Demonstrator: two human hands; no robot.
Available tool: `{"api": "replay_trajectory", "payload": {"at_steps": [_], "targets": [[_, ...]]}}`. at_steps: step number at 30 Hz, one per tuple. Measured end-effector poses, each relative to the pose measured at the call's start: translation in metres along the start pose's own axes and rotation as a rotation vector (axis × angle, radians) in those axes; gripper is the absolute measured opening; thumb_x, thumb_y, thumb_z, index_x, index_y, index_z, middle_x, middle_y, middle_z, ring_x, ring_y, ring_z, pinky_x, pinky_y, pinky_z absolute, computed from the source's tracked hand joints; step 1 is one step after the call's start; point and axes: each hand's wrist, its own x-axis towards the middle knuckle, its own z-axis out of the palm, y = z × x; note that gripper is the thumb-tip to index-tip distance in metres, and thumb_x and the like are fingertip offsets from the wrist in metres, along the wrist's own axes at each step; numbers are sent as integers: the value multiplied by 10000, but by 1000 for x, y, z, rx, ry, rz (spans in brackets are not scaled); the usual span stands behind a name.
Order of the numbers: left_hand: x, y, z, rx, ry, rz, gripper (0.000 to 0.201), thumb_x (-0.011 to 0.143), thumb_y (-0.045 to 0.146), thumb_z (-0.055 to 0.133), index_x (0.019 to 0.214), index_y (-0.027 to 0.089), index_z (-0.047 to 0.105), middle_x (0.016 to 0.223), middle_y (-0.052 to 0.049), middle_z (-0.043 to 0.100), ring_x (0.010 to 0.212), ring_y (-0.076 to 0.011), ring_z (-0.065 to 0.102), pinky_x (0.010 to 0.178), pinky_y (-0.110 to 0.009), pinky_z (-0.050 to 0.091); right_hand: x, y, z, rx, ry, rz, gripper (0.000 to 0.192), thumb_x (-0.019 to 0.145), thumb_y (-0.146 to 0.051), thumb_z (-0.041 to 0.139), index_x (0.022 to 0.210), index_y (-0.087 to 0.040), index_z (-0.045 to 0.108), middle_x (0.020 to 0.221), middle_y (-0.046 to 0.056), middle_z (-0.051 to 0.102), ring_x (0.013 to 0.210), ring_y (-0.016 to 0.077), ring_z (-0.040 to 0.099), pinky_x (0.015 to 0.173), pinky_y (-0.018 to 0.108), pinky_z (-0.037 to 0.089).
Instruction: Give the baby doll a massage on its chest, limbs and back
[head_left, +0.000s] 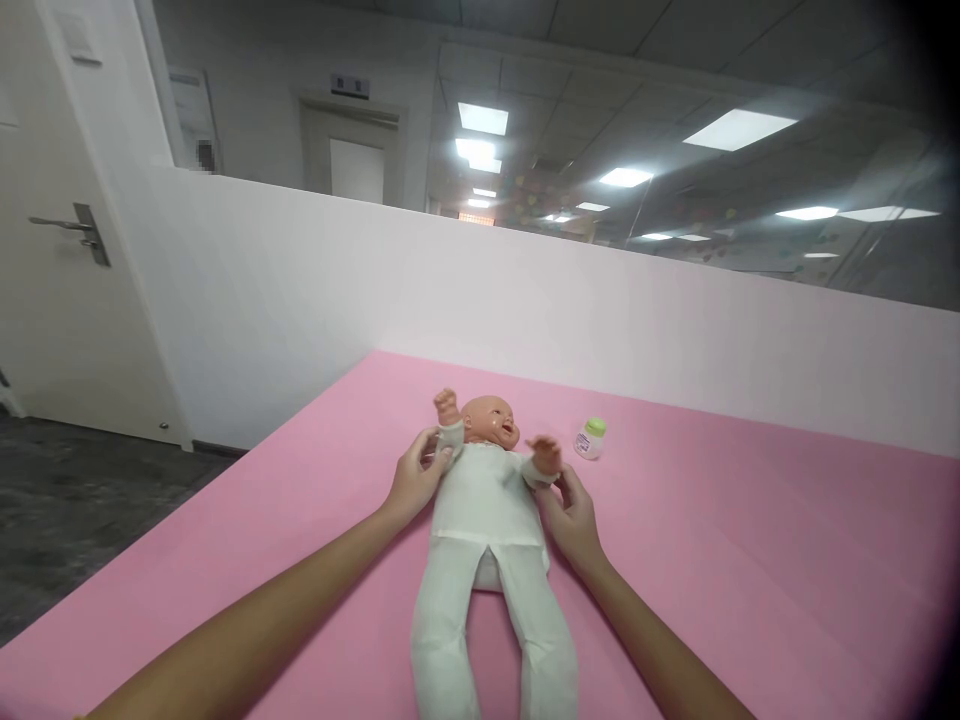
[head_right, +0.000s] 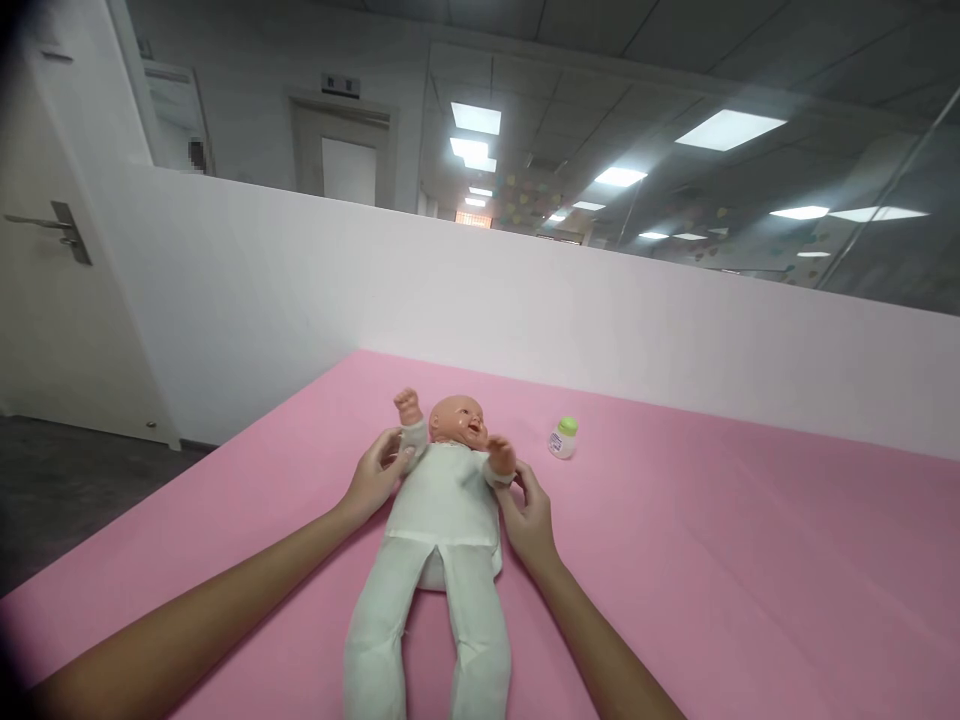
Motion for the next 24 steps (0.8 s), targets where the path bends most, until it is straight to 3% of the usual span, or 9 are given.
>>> {"api": "replay_trajectory", "payload": {"at_steps": [4, 9, 14, 20, 24], "targets": [[-3, 10, -1, 108, -139, 126, 284, 923, 285, 641, 1182, 241, 750, 1240, -92, 695, 1191, -265, 633, 1026, -399, 505, 0, -4, 0, -154, -109, -214, 336, 865, -180, 652, 1182, -265, 724, 1264, 78, 703, 1244, 300, 600, 1094, 478, 464], [-4, 13, -3, 121, -176, 194, 423, 856, 127, 587, 1223, 260, 749, 1251, -76, 673, 1194, -242, 625, 1032, -382, 506, 2, 3, -3, -247, -131, -311, 401, 832, -120, 593, 1191, -272, 687, 1230, 81, 694, 1198, 297, 609, 1041, 499, 504], [-3, 10, -7, 123, -184, 181, 520, 723, 30, 555, 1165, 239, 731, 1219, -63, 686, 1175, -239, 630, 980, -355, 517, 1, 7, -2, -293, -96, -293, 449, 817, -101, 558, 1211, -286, 669, 1233, 66, 691, 1189, 292, 606, 1013, 491, 520], [-4, 12, -7, 173, -174, 169, 391, 791, 92, 604, 1143, 231, 703, 1188, -55, 701, 1128, -236, 642, 948, -355, 509, 0, 10, -1, -283, -88, -249, 421, 834, -153, 584, 1220, -285, 684, 1247, 73, 696, 1202, 304, 602, 1026, 503, 510], [-5, 14, -6, 162, -166, 149, 343, 834, 141, 619, 1159, 232, 678, 1172, -46, 712, 1103, -228, 653, 946, -353, 504, 1, 14, 1, -202, -51, -109, 360, 846, -234, 649, 1202, -257, 699, 1255, 85, 703, 1204, 308, 616, 1038, 497, 500]]}}
